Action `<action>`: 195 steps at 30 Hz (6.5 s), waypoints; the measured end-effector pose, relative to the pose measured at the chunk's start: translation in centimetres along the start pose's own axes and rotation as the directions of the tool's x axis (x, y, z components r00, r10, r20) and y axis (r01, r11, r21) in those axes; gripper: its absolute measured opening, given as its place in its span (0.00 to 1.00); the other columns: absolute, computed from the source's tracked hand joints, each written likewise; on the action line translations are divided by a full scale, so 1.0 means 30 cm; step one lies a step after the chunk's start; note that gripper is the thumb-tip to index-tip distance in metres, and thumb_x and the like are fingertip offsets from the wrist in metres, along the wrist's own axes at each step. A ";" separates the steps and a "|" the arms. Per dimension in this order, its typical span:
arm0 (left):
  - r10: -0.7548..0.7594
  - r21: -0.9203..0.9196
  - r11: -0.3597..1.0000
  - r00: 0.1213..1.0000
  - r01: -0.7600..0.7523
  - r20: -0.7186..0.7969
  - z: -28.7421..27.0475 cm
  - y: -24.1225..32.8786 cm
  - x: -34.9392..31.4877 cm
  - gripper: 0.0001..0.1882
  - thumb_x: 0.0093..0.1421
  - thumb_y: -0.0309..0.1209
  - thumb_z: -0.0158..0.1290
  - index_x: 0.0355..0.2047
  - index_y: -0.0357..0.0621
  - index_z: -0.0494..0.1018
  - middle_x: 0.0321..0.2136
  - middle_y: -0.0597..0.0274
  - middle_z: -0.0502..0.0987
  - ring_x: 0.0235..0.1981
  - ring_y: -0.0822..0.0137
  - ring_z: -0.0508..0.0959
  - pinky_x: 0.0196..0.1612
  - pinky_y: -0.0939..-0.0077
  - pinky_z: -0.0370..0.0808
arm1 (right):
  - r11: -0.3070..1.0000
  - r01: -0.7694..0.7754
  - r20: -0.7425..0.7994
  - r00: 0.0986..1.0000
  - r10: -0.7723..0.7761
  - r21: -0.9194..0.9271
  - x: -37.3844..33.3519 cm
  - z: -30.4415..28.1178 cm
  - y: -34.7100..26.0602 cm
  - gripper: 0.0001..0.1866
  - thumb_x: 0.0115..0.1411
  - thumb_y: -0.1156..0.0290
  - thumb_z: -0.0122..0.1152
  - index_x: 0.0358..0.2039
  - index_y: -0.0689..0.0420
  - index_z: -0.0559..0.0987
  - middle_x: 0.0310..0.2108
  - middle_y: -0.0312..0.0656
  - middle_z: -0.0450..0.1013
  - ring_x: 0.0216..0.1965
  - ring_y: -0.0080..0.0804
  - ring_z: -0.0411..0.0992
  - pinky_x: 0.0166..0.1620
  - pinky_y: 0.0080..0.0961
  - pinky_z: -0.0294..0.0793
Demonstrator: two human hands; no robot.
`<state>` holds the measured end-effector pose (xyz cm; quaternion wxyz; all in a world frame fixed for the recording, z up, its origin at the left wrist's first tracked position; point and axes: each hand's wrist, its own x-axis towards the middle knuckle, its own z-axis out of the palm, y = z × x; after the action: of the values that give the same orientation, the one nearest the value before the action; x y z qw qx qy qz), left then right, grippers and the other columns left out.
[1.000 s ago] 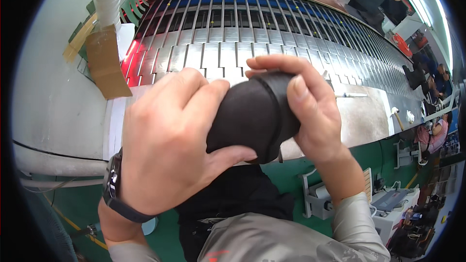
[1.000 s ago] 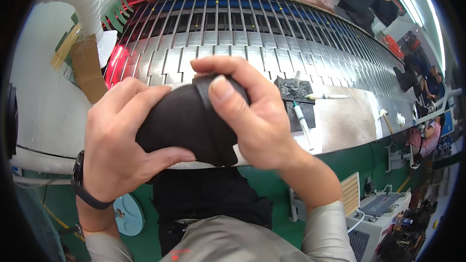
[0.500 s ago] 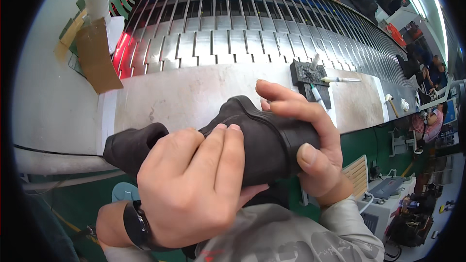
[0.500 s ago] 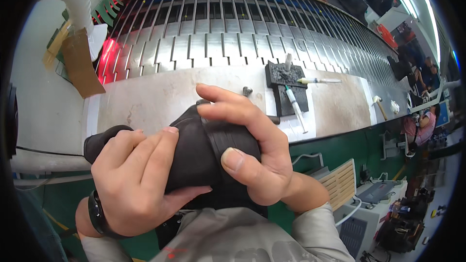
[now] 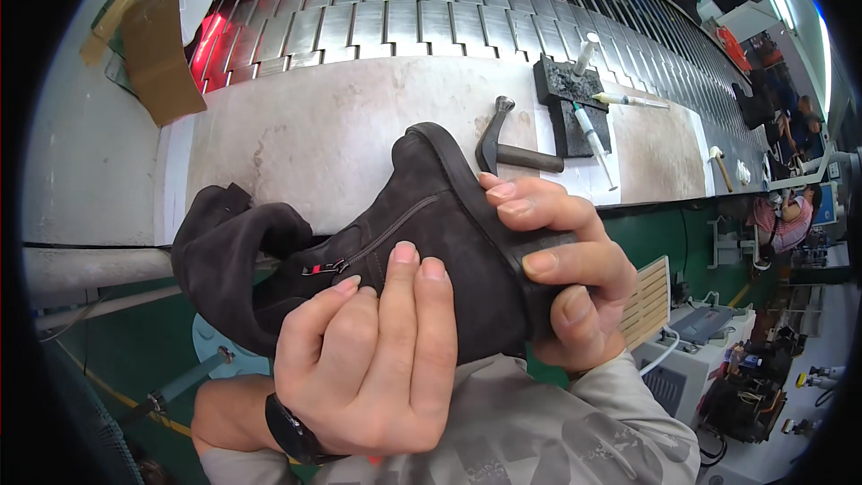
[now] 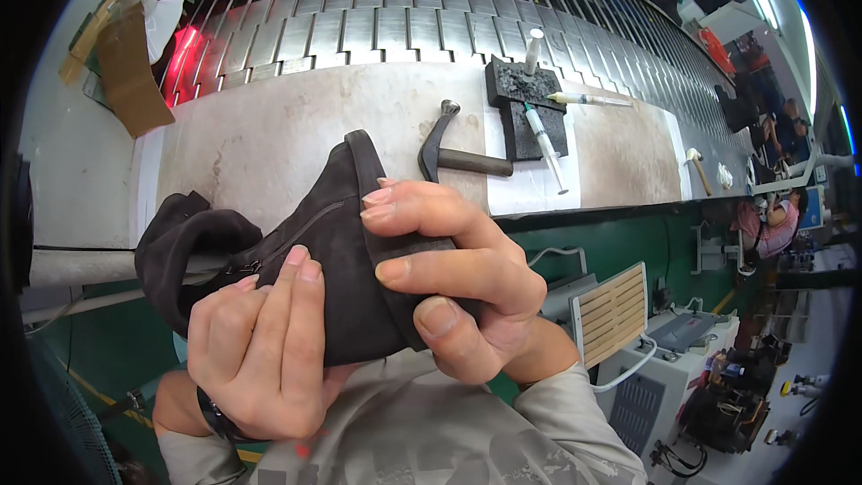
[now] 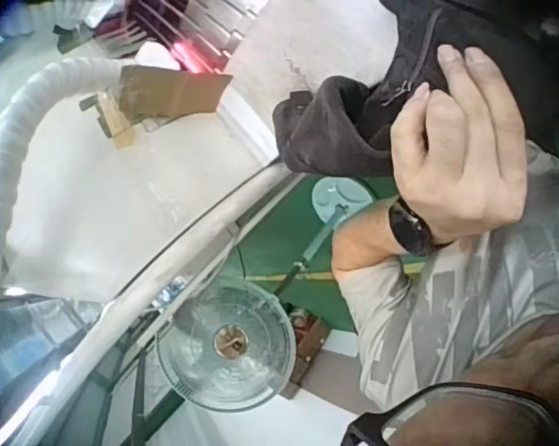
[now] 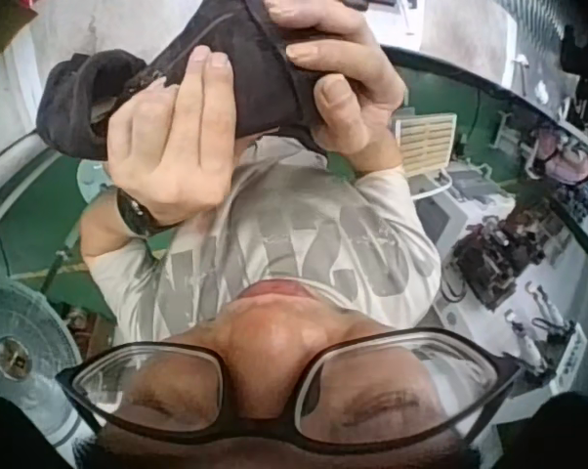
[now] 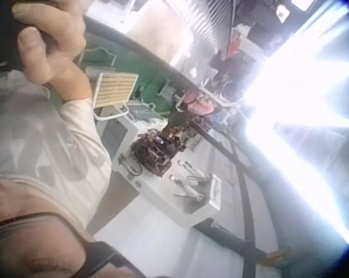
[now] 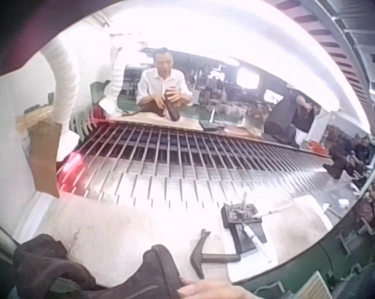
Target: The person rubs the side of a boot upper and places it on the conveyor belt, then picks up a shoe sole and rubs its edges before holding it next to another boot.
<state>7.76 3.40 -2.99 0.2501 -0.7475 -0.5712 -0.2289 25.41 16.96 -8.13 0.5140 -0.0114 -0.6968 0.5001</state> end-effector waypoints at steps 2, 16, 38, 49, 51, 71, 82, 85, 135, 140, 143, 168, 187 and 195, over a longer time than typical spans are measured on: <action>-0.048 0.016 0.999 0.999 0.049 -0.025 0.006 0.002 -0.001 0.14 0.54 0.24 0.57 0.39 0.32 0.85 0.33 0.50 0.87 0.28 0.66 0.76 0.42 0.68 0.81 | 0.999 0.007 0.048 0.999 -0.005 -0.033 -0.003 -0.018 -0.003 0.15 0.68 0.70 0.61 0.50 0.66 0.81 0.54 0.66 0.76 0.57 0.59 0.76 0.65 0.63 0.72; -0.236 -0.133 0.957 0.958 0.259 0.166 0.342 -0.016 -0.292 0.23 0.69 0.25 0.52 0.63 0.30 0.76 0.65 0.36 0.77 0.68 0.44 0.77 0.67 0.54 0.76 | 0.872 0.020 0.147 0.987 0.060 -0.489 -0.232 0.054 0.276 0.42 0.63 0.64 0.67 0.73 0.73 0.65 0.75 0.75 0.56 0.74 0.72 0.60 0.75 0.57 0.60; -0.416 -0.212 0.864 0.884 0.457 0.212 0.456 -0.031 -0.297 0.32 0.68 0.24 0.54 0.73 0.36 0.64 0.72 0.39 0.69 0.73 0.45 0.72 0.71 0.25 0.63 | 0.789 -0.610 -0.521 0.698 0.491 -0.073 -0.250 0.229 0.226 0.18 0.65 0.84 0.62 0.55 0.65 0.75 0.55 0.47 0.71 0.59 0.33 0.68 0.68 0.33 0.63; -0.442 -0.252 0.836 0.870 0.488 0.218 0.442 -0.043 -0.293 0.29 0.70 0.26 0.54 0.70 0.37 0.68 0.71 0.43 0.72 0.72 0.47 0.73 0.70 0.27 0.66 | 0.600 -0.770 -0.473 0.621 0.625 -0.218 -0.149 0.210 0.190 0.13 0.60 0.83 0.60 0.45 0.60 0.73 0.48 0.42 0.69 0.51 0.27 0.66 0.61 0.26 0.64; -0.440 -0.258 0.834 0.870 0.488 0.224 0.441 -0.044 -0.292 0.29 0.69 0.25 0.54 0.70 0.37 0.68 0.71 0.43 0.71 0.73 0.48 0.72 0.70 0.26 0.66 | 0.546 -0.792 -0.395 0.610 0.687 -0.274 -0.106 0.173 0.189 0.13 0.58 0.82 0.61 0.42 0.59 0.72 0.45 0.39 0.68 0.48 0.24 0.65 0.56 0.23 0.65; -0.421 -0.303 0.816 0.865 0.492 0.271 0.453 -0.051 -0.298 0.28 0.72 0.25 0.53 0.71 0.37 0.66 0.70 0.41 0.73 0.71 0.47 0.73 0.70 0.23 0.64 | 0.581 -0.767 -0.051 0.614 0.788 -0.273 0.006 -0.019 0.341 0.21 0.71 0.56 0.73 0.30 0.55 0.73 0.26 0.26 0.71 0.29 0.12 0.63 0.32 0.16 0.62; -0.264 -0.530 0.657 0.822 0.536 0.504 0.370 -0.092 -0.266 0.78 0.35 0.64 0.73 0.77 0.26 0.54 0.78 0.29 0.53 0.79 0.33 0.56 0.75 0.19 0.47 | 0.747 -0.629 -0.262 0.774 0.577 -0.216 0.136 -0.095 0.460 0.21 0.70 0.60 0.63 0.56 0.61 0.79 0.53 0.44 0.79 0.48 0.22 0.75 0.52 0.25 0.74; -0.258 -0.498 0.699 0.831 0.513 0.493 0.370 -0.073 -0.261 0.77 0.36 0.63 0.73 0.77 0.26 0.53 0.77 0.26 0.53 0.78 0.31 0.56 0.74 0.20 0.48 | 0.866 -0.431 -0.151 0.902 0.404 -0.255 0.309 -0.101 0.600 0.26 0.75 0.56 0.52 0.60 0.65 0.79 0.55 0.53 0.81 0.52 0.32 0.78 0.60 0.34 0.75; -0.533 -0.658 0.700 0.816 0.277 -0.225 1.017 -0.622 0.988 0.19 0.69 0.36 0.65 0.49 0.31 0.81 0.38 0.46 0.87 0.40 0.56 0.87 0.46 0.64 0.80 | 0.794 -0.352 -0.273 0.931 0.242 -0.496 0.111 -0.318 0.643 0.16 0.60 0.69 0.71 0.46 0.63 0.81 0.48 0.55 0.80 0.50 0.57 0.79 0.53 0.47 0.79; -0.519 -0.562 0.731 0.850 0.388 -0.089 1.166 -0.572 0.870 0.25 0.70 0.36 0.63 0.60 0.30 0.75 0.47 0.33 0.84 0.50 0.34 0.84 0.54 0.51 0.80 | 0.771 -0.365 -0.191 0.931 0.312 -0.521 0.113 -0.303 0.642 0.13 0.62 0.66 0.70 0.41 0.62 0.83 0.43 0.51 0.82 0.44 0.53 0.81 0.48 0.45 0.81; -0.351 -0.468 0.842 0.931 0.268 -0.097 1.131 -0.527 0.803 0.26 0.68 0.33 0.63 0.62 0.32 0.75 0.58 0.34 0.80 0.60 0.37 0.80 0.64 0.55 0.76 | 0.730 -0.374 -0.138 0.921 0.364 -0.571 0.122 -0.296 0.627 0.13 0.64 0.64 0.69 0.39 0.61 0.84 0.37 0.48 0.83 0.39 0.49 0.82 0.44 0.43 0.81; -0.580 -0.233 0.783 0.812 0.576 0.058 0.578 -0.322 -0.267 0.17 0.59 0.32 0.69 0.21 0.44 0.73 0.20 0.56 0.75 0.22 0.49 0.77 0.26 0.56 0.71 | 0.319 -0.321 -0.034 0.750 0.660 -0.892 0.265 -0.169 0.665 0.21 0.65 0.50 0.66 0.30 0.57 0.84 0.30 0.47 0.83 0.35 0.51 0.81 0.42 0.46 0.79; -0.621 -0.227 0.753 0.781 0.618 0.067 0.565 -0.327 -0.267 0.16 0.58 0.30 0.70 0.21 0.44 0.72 0.20 0.56 0.74 0.22 0.49 0.76 0.25 0.56 0.70 | 0.575 -0.387 0.116 0.750 0.651 -0.721 0.243 -0.178 0.623 0.18 0.65 0.53 0.68 0.36 0.58 0.86 0.30 0.43 0.83 0.34 0.45 0.82 0.40 0.42 0.79; -0.603 -0.218 0.771 0.796 0.598 0.051 0.568 -0.338 -0.272 0.17 0.58 0.31 0.70 0.21 0.44 0.72 0.20 0.56 0.74 0.22 0.49 0.77 0.25 0.56 0.70 | 0.574 -0.383 0.112 0.755 0.646 -0.724 0.243 -0.174 0.628 0.18 0.66 0.54 0.68 0.36 0.59 0.86 0.31 0.44 0.83 0.35 0.46 0.82 0.41 0.42 0.80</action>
<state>-3.09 10.45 -20.09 0.0847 -0.5468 -0.7476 -0.3673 16.37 33.81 -16.48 0.1642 -0.3055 -0.8734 0.3420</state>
